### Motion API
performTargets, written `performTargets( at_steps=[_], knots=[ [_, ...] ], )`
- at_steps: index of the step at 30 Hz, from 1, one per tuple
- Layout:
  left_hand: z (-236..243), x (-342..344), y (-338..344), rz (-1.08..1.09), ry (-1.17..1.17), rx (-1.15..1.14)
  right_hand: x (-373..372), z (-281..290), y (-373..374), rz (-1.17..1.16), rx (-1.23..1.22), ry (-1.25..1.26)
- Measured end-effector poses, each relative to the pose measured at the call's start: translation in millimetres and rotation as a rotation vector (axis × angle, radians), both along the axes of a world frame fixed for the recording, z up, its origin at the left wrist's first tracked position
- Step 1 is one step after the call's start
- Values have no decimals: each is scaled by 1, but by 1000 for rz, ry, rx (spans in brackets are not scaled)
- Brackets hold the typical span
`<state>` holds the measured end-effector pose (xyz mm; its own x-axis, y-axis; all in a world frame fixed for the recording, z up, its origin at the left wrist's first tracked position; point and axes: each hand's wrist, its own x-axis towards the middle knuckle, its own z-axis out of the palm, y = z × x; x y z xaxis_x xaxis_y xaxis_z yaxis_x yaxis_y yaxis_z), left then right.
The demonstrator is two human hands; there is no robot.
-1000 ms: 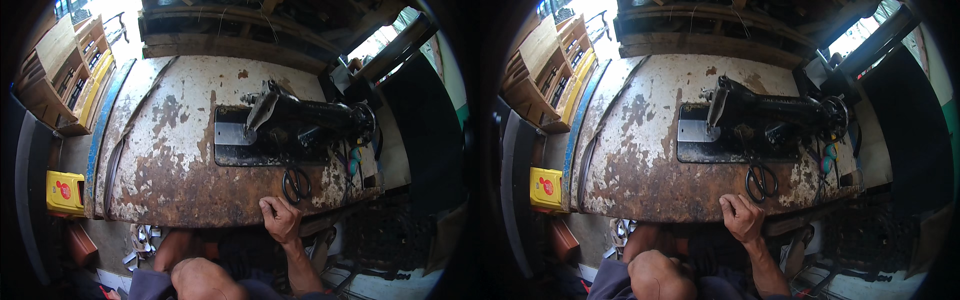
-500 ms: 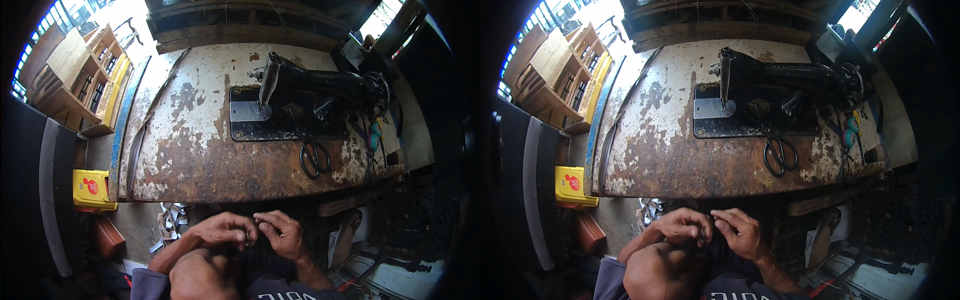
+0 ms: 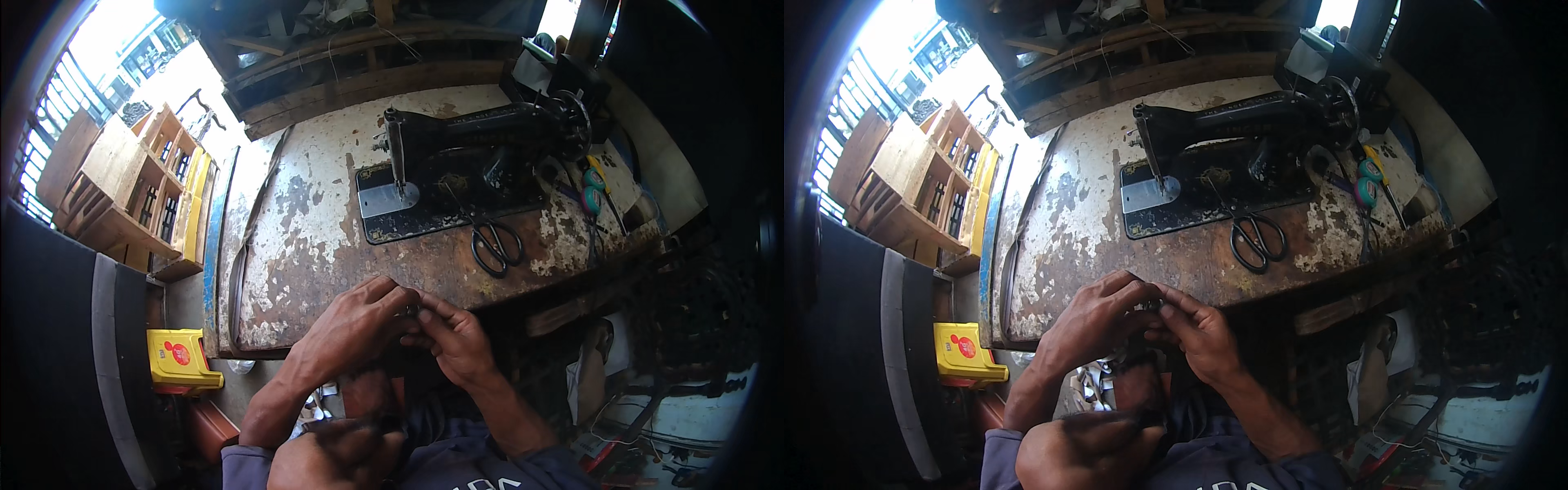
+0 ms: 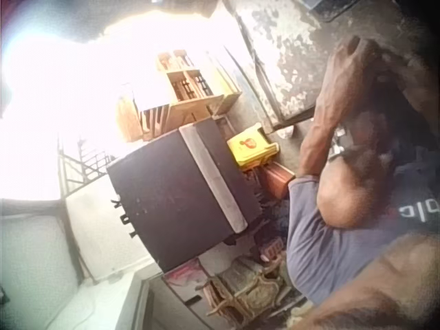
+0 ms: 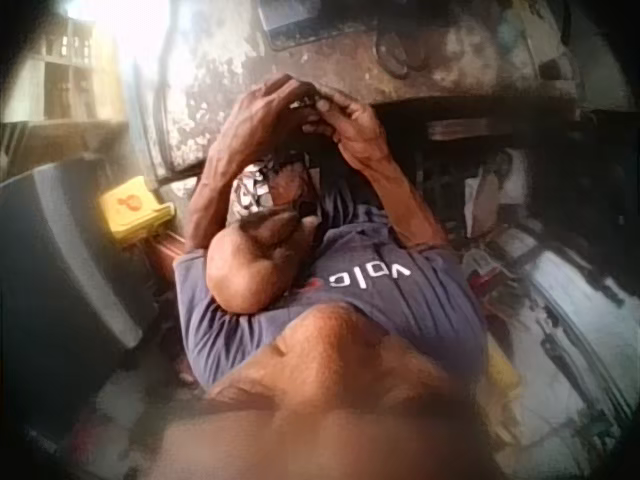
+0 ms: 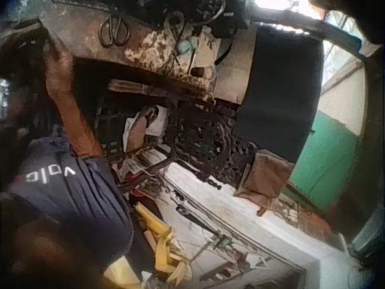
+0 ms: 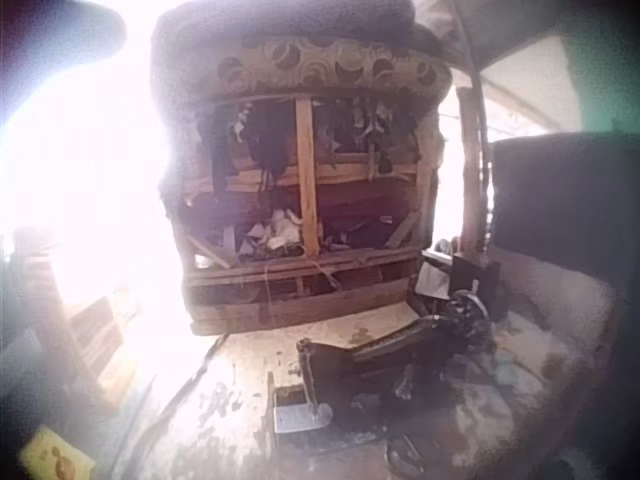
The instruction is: The person operates a manual sewing machine to stitch a long strap. They repeatedly feed the strap through the machine, guide it with both hands, and trim excess thread with scissors. The person also adjusts the thread and machine components between sewing passes.
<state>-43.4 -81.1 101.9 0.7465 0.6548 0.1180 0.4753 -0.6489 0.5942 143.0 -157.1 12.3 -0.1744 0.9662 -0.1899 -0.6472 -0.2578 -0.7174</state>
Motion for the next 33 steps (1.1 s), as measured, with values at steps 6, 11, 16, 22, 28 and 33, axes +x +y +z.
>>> performTargets(
  at_steps=[6, 11, 16, 22, 28, 33],
  knots=[
    [-8, -8, -5, 153, -119, -16, 6, -8, 3, -6, -4, 79],
    [-19, -6, -8, 296, -239, 17, 4, -11, 9, -49, 67, 52],
    [-32, -6, -9, 323, -328, -27, -1, -13, 11, -79, 172, 64],
    [-36, -8, -11, 375, -365, -21, -3, -9, 11, -97, 235, -46],
    [-36, -10, -12, 384, -442, -2, -1, -4, 13, -161, 250, -189],
    [-34, -9, -13, 356, -428, 57, 1, -7, 13, -167, 243, -254]
  ],
)
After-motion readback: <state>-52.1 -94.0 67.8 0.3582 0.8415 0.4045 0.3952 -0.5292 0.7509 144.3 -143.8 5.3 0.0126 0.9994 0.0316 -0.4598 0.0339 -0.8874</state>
